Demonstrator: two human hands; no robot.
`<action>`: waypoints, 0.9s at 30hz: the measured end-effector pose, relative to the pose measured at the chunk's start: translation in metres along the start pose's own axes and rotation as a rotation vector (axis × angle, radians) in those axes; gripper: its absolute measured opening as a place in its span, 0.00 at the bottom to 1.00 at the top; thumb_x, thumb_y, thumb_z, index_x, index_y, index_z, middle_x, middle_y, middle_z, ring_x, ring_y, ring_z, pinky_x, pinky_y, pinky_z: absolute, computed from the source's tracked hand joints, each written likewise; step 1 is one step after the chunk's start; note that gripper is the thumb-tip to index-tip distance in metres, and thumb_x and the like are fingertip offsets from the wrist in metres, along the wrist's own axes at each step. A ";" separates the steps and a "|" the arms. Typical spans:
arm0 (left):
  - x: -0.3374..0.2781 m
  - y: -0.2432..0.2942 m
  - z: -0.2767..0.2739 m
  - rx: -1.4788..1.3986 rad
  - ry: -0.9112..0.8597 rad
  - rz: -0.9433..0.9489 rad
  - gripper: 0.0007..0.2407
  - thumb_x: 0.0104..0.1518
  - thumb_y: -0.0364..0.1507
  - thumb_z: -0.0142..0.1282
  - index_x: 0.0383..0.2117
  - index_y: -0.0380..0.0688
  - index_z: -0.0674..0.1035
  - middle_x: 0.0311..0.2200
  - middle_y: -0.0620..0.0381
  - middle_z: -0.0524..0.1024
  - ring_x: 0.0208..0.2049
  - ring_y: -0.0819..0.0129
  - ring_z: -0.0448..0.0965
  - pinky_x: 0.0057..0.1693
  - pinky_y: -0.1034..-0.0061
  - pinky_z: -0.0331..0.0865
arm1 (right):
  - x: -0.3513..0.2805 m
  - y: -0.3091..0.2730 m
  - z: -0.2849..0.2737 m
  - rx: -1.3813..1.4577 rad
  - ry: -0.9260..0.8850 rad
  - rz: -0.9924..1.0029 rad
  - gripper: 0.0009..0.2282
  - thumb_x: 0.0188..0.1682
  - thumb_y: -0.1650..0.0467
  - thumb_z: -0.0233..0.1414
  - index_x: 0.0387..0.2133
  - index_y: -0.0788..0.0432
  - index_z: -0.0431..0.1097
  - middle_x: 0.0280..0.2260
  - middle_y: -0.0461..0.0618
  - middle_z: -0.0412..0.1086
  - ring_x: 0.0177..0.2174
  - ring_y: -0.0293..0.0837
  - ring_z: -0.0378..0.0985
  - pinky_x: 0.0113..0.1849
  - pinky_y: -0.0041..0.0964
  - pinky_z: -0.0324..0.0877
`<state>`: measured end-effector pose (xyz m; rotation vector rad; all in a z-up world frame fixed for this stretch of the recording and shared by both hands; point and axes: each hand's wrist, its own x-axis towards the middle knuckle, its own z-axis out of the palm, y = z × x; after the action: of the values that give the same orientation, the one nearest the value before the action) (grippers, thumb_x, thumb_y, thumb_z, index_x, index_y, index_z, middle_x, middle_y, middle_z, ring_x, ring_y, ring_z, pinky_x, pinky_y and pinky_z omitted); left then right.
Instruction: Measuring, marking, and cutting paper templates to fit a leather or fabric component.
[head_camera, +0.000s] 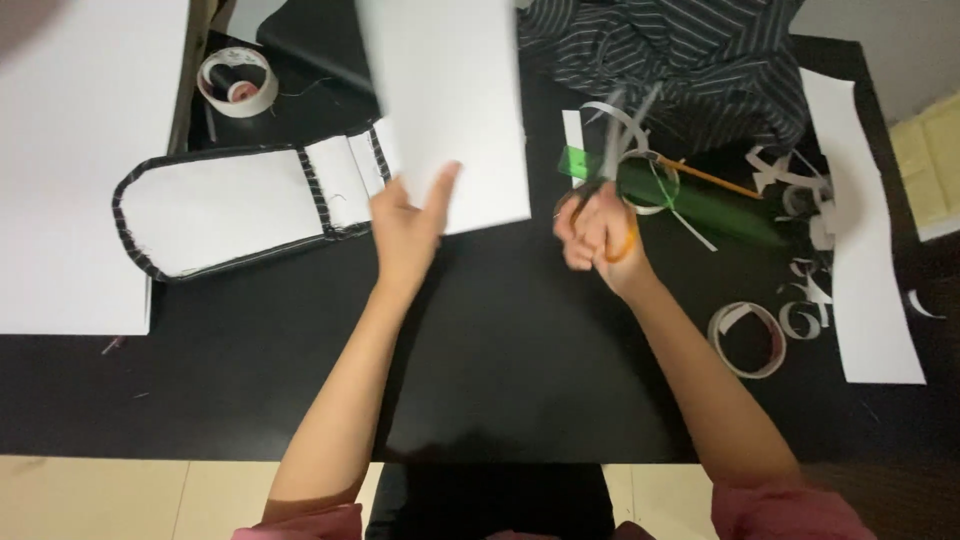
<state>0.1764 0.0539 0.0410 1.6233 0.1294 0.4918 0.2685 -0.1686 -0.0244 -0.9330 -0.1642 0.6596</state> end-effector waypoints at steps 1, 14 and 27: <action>0.003 -0.003 -0.003 -0.018 0.074 0.020 0.10 0.53 0.29 0.59 0.16 0.44 0.74 0.07 0.55 0.70 0.07 0.76 0.70 0.18 0.87 0.61 | -0.009 0.002 0.014 -0.095 -0.098 0.033 0.25 0.45 0.51 0.35 0.14 0.59 0.59 0.17 0.57 0.62 0.08 0.42 0.58 0.11 0.32 0.54; 0.011 -0.012 -0.017 -0.112 0.429 0.154 0.13 0.56 0.33 0.58 0.15 0.47 0.70 0.05 0.58 0.67 0.06 0.78 0.66 0.17 0.89 0.56 | -0.026 0.030 0.057 -0.797 -0.168 -0.196 0.15 0.46 0.72 0.55 0.09 0.62 0.67 0.07 0.47 0.60 0.11 0.36 0.56 0.19 0.24 0.53; 0.007 -0.013 -0.017 -0.061 0.425 0.194 0.12 0.56 0.31 0.58 0.16 0.46 0.71 0.05 0.57 0.68 0.06 0.78 0.67 0.18 0.89 0.56 | -0.026 0.031 0.058 -0.872 -0.083 -0.188 0.17 0.46 0.70 0.55 0.07 0.59 0.65 0.05 0.46 0.60 0.11 0.33 0.57 0.18 0.23 0.54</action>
<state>0.1790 0.0744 0.0305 1.4592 0.2724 0.9792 0.2105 -0.1311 -0.0102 -1.6987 -0.6392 0.4415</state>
